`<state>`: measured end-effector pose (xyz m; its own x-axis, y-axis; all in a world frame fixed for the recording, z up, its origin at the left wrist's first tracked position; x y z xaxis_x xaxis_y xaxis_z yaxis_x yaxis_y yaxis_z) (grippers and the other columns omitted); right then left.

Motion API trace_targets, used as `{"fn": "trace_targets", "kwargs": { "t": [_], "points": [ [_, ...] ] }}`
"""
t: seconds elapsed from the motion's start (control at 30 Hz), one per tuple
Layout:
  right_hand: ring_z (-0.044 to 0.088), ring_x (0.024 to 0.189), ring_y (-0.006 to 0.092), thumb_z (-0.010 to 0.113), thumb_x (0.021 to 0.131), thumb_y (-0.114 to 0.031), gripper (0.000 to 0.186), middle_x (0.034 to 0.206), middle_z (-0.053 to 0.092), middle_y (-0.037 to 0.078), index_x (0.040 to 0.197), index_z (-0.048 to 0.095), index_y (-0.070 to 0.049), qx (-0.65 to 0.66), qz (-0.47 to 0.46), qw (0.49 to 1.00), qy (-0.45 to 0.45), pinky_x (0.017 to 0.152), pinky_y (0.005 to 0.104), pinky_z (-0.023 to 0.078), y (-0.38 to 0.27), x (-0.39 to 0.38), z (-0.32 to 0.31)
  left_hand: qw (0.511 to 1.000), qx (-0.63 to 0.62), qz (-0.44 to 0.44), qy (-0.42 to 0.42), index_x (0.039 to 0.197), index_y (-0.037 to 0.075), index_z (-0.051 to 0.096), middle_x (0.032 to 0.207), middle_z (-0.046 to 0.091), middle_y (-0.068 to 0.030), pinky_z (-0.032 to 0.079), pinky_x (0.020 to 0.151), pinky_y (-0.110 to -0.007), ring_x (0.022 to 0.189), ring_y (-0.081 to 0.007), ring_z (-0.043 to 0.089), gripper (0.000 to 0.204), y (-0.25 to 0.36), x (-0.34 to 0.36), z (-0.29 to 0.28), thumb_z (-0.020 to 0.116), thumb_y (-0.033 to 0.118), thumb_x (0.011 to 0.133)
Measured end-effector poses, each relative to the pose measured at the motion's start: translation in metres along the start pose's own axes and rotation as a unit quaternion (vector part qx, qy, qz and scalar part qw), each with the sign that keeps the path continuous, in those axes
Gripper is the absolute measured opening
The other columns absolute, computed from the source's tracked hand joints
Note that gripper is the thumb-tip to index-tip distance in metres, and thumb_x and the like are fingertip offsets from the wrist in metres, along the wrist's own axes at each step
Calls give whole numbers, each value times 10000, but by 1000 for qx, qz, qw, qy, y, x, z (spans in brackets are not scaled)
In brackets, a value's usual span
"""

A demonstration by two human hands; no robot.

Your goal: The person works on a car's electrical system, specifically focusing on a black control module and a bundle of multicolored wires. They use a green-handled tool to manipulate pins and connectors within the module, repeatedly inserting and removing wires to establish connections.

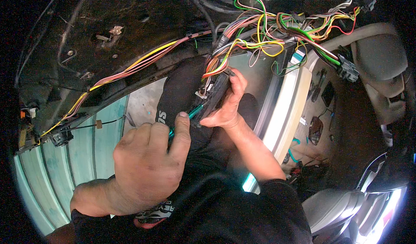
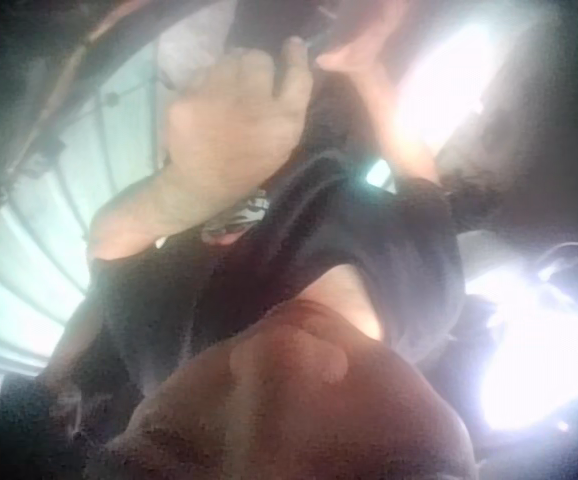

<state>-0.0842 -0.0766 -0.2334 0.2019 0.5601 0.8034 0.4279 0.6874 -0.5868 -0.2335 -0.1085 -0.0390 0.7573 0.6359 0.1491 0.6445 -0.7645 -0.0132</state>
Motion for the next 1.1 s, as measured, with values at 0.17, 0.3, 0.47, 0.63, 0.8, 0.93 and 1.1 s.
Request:
{"fn": "trace_targets", "kwargs": {
  "t": [0.17, 0.3, 0.47, 0.63, 0.8, 0.93, 1.1],
  "points": [
    [432, 1321, 378, 920, 547, -670, 1393, 1431, 361, 246, 1566, 218, -30, -31, -9, 999, 6, 1111, 492, 404, -3, 1, -1, 999, 39, 19, -17, 1131, 6, 713, 724, 464, -32, 436, 518, -343, 637, -193, 543, 376, 5, 6, 0, 651, 144, 788],
    [438, 1312, 387, 932, 537, -623, 1371, 1419, 385, 246, 1559, 240, -27, -29, -12, 999, 3, 1105, 501, 407, -1, 1, -3, 997, 32, 60, -31, 1084, -10, 716, 710, 516, -42, 452, 511, -322, 616, -189, 564, 342, 3, 15, -1, 664, 139, 780],
    [448, 1300, 404, 970, 479, -445, 1343, 1416, 393, 250, 1540, 260, -26, -34, -24, 999, -15, 1104, 513, 406, -7, 11, 0, 991, 85, 55, -82, 1132, -9, 702, 744, 539, -56, 471, 510, -344, 620, -210, 589, 378, 9, 20, -3, 648, 143, 791],
    [447, 1292, 429, 984, 401, -295, 1326, 1411, 393, 263, 1497, 286, -27, -133, 40, 990, -14, 1097, 524, 405, -22, 18, -4, 996, 53, 14, -68, 1130, -13, 702, 737, 564, -65, 501, 506, -324, 597, -194, 604, 372, -2, 19, 2, 652, 120, 786],
    [432, 1288, 436, 1002, 397, -252, 1321, 1395, 385, 267, 1485, 289, -21, -198, 98, 975, 18, 1093, 530, 394, -41, 19, 0, 996, -5, -84, -37, 1222, -6, 682, 751, 539, -66, 504, 499, -330, 566, -190, 591, 442, -11, -4, 12, 637, 104, 796],
    [428, 1292, 434, 1020, 435, -276, 1307, 1390, 377, 257, 1485, 286, -19, -235, 95, 967, 35, 1090, 524, 395, -46, 17, -1, 994, -33, -101, -23, 1256, -10, 673, 730, 496, -53, 483, 485, -331, 552, -191, 565, 471, -1, -11, 18, 637, 89, 796],
    [427, 1296, 428, 1026, 459, -299, 1295, 1393, 378, 251, 1486, 288, -19, -236, 97, 966, 40, 1085, 520, 400, -50, 19, 2, 995, -23, -100, -5, 1245, -17, 676, 721, 484, -52, 473, 474, -316, 555, -177, 549, 458, 5, -12, 19, 642, 79, 798]
  ]
}}
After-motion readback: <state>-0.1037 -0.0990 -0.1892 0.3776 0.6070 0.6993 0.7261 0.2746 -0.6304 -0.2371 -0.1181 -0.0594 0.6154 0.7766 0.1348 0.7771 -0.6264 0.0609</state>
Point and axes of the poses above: each hand's wrist, its own x-axis towards the middle knuckle, its own z-axis out of the palm, y = z × x, the point moved 7 cm from there along x, towards the middle knuckle
